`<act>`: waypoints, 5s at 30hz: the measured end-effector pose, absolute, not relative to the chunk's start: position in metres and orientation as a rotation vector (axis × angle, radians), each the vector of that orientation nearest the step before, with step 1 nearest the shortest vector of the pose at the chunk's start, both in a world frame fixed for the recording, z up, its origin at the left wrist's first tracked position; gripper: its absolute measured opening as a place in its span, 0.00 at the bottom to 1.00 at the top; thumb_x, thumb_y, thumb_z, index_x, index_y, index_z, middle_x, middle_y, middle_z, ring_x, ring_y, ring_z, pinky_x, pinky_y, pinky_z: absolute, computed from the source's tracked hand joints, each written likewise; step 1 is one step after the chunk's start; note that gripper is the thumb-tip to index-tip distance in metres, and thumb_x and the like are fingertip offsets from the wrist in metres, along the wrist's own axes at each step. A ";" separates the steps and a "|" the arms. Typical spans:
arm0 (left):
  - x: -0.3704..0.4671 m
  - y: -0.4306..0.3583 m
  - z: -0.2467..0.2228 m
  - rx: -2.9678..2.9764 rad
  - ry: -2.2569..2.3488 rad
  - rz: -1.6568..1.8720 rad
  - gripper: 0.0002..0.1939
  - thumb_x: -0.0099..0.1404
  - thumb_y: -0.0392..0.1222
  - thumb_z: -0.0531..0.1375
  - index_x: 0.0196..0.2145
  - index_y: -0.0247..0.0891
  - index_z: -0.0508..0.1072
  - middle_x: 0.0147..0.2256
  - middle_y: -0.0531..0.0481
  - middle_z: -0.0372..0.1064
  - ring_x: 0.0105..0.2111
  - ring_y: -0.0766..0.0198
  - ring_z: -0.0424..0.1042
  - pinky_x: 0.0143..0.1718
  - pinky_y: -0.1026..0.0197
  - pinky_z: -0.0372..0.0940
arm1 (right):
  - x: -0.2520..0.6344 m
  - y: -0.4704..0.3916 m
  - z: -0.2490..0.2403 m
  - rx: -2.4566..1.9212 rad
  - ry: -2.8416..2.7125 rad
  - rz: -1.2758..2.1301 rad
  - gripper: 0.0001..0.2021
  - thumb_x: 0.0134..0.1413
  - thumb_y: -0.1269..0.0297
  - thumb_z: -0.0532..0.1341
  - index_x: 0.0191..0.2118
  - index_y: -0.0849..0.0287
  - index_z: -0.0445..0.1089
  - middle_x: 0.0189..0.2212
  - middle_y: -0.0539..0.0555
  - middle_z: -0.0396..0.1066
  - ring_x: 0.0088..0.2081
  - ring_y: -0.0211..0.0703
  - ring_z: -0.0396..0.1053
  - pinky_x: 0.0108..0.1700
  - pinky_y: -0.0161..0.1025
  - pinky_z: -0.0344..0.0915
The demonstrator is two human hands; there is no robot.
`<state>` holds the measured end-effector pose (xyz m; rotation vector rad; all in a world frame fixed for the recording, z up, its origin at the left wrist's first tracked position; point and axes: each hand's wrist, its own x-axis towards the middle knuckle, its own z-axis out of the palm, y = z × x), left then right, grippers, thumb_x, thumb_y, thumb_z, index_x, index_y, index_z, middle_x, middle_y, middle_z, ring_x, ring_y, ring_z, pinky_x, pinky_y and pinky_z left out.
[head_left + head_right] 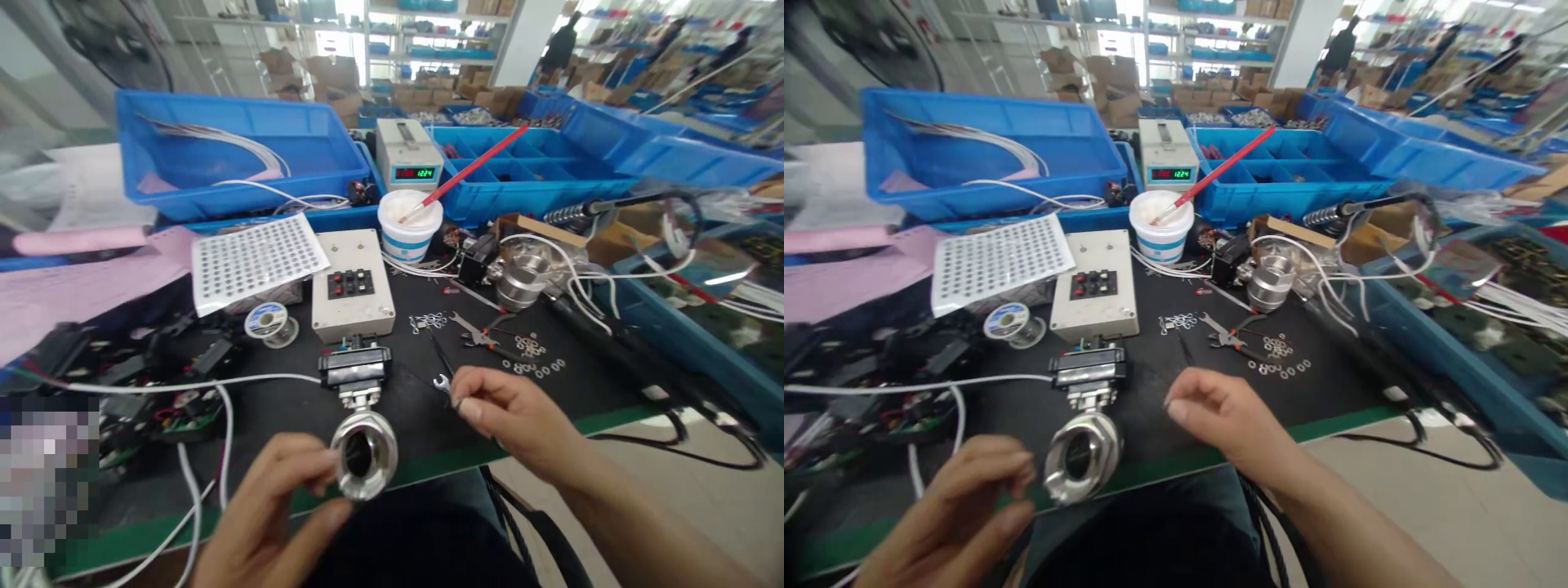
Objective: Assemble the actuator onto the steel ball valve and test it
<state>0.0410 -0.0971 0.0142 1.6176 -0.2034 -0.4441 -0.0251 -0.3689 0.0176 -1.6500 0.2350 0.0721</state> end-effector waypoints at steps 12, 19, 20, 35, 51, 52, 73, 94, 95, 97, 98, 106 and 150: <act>0.049 -0.102 0.025 1.703 -0.835 0.050 0.12 0.53 0.33 0.64 0.37 0.43 0.75 0.28 0.51 0.71 0.27 0.67 0.70 0.28 0.68 0.65 | -0.001 -0.279 0.040 -1.538 -0.014 0.355 0.11 0.56 0.59 0.57 0.30 0.60 0.71 0.25 0.48 0.62 0.25 0.33 0.57 0.27 0.32 0.54; 0.063 -0.090 0.014 1.874 -1.036 0.263 0.05 0.58 0.36 0.60 0.35 0.37 0.72 0.29 0.51 0.70 0.30 0.69 0.70 0.32 0.68 0.66 | -0.004 -0.285 0.038 -1.683 0.024 0.239 0.10 0.58 0.60 0.55 0.34 0.56 0.72 0.29 0.49 0.66 0.28 0.33 0.61 0.29 0.31 0.58; 0.067 -0.085 0.008 1.924 -1.040 0.283 0.05 0.58 0.35 0.60 0.35 0.37 0.72 0.30 0.50 0.70 0.31 0.69 0.70 0.33 0.68 0.66 | -0.005 -0.288 0.035 -1.712 0.047 0.197 0.10 0.58 0.59 0.55 0.34 0.56 0.72 0.29 0.50 0.66 0.28 0.34 0.61 0.29 0.32 0.59; 0.080 -0.101 -0.051 2.056 -0.902 0.082 0.05 0.60 0.31 0.57 0.35 0.36 0.70 0.31 0.50 0.72 0.33 0.68 0.72 0.37 0.69 0.66 | -0.006 -0.296 -0.045 -1.999 0.178 -0.031 0.11 0.60 0.59 0.51 0.37 0.56 0.68 0.34 0.52 0.68 0.37 0.41 0.66 0.40 0.36 0.61; 0.079 -0.117 -0.052 2.048 -0.767 0.056 0.03 0.60 0.36 0.56 0.31 0.38 0.70 0.29 0.51 0.74 0.29 0.67 0.73 0.33 0.68 0.67 | -0.002 -0.300 -0.054 -1.947 0.087 -0.109 0.08 0.61 0.64 0.51 0.39 0.56 0.66 0.35 0.51 0.67 0.39 0.38 0.65 0.42 0.35 0.59; 0.079 -0.117 -0.052 2.035 -0.775 0.066 0.03 0.60 0.35 0.57 0.31 0.38 0.70 0.30 0.51 0.73 0.30 0.67 0.73 0.33 0.68 0.67 | -0.002 -0.300 -0.055 -1.944 0.094 -0.106 0.08 0.61 0.63 0.51 0.39 0.56 0.66 0.35 0.51 0.67 0.39 0.38 0.65 0.42 0.35 0.59; 0.063 -0.111 -0.045 1.753 -0.087 -0.262 0.06 0.56 0.42 0.61 0.30 0.38 0.70 0.34 0.50 0.74 0.33 0.63 0.74 0.37 0.62 0.69 | -0.002 -0.298 -0.055 -1.933 0.162 -0.035 0.12 0.60 0.57 0.50 0.36 0.58 0.67 0.34 0.54 0.67 0.37 0.43 0.65 0.40 0.39 0.61; 0.019 -0.117 -0.031 1.349 0.108 -0.409 0.40 0.47 0.53 0.66 0.54 0.40 0.55 0.58 0.38 0.53 0.59 0.48 0.51 0.59 0.45 0.45 | -0.032 -0.321 -0.048 -2.160 0.177 -0.206 0.09 0.59 0.60 0.52 0.39 0.54 0.67 0.35 0.53 0.68 0.38 0.43 0.67 0.39 0.37 0.65; 0.019 -0.118 -0.031 1.321 0.107 -0.473 0.39 0.48 0.54 0.65 0.54 0.41 0.55 0.57 0.38 0.54 0.57 0.48 0.53 0.58 0.45 0.48 | -0.037 -0.329 -0.048 -2.213 0.205 -0.227 0.09 0.59 0.60 0.52 0.39 0.54 0.67 0.36 0.53 0.68 0.39 0.43 0.67 0.40 0.38 0.65; 0.019 -0.119 -0.030 1.342 0.075 -0.485 0.35 0.51 0.51 0.64 0.53 0.41 0.56 0.57 0.39 0.55 0.57 0.50 0.55 0.58 0.47 0.50 | -0.046 -0.346 -0.049 -2.350 0.227 -0.262 0.09 0.59 0.59 0.52 0.40 0.54 0.66 0.37 0.54 0.67 0.40 0.44 0.66 0.40 0.39 0.64; 0.019 -0.120 -0.031 1.373 0.066 -0.442 0.34 0.51 0.49 0.64 0.53 0.42 0.56 0.58 0.40 0.54 0.57 0.51 0.54 0.59 0.49 0.49 | -0.050 -0.353 -0.050 -2.437 0.216 -0.281 0.09 0.59 0.59 0.52 0.40 0.54 0.66 0.37 0.54 0.67 0.40 0.44 0.66 0.40 0.40 0.64; 0.016 -0.125 -0.041 1.324 0.086 -0.449 0.31 0.51 0.48 0.64 0.51 0.44 0.60 0.55 0.44 0.60 0.54 0.54 0.60 0.52 0.57 0.61 | -0.049 -0.371 -0.049 -3.128 0.047 -0.321 0.12 0.59 0.68 0.48 0.35 0.61 0.68 0.31 0.59 0.66 0.33 0.50 0.63 0.33 0.44 0.60; 0.022 -0.116 -0.016 1.860 -0.740 0.196 0.18 0.61 0.31 0.54 0.49 0.38 0.60 0.51 0.44 0.61 0.56 0.58 0.56 0.55 0.54 0.55 | -0.021 -0.314 -0.041 -2.383 0.082 -0.037 0.13 0.63 0.64 0.43 0.44 0.58 0.62 0.33 0.53 0.72 0.33 0.40 0.70 0.35 0.36 0.66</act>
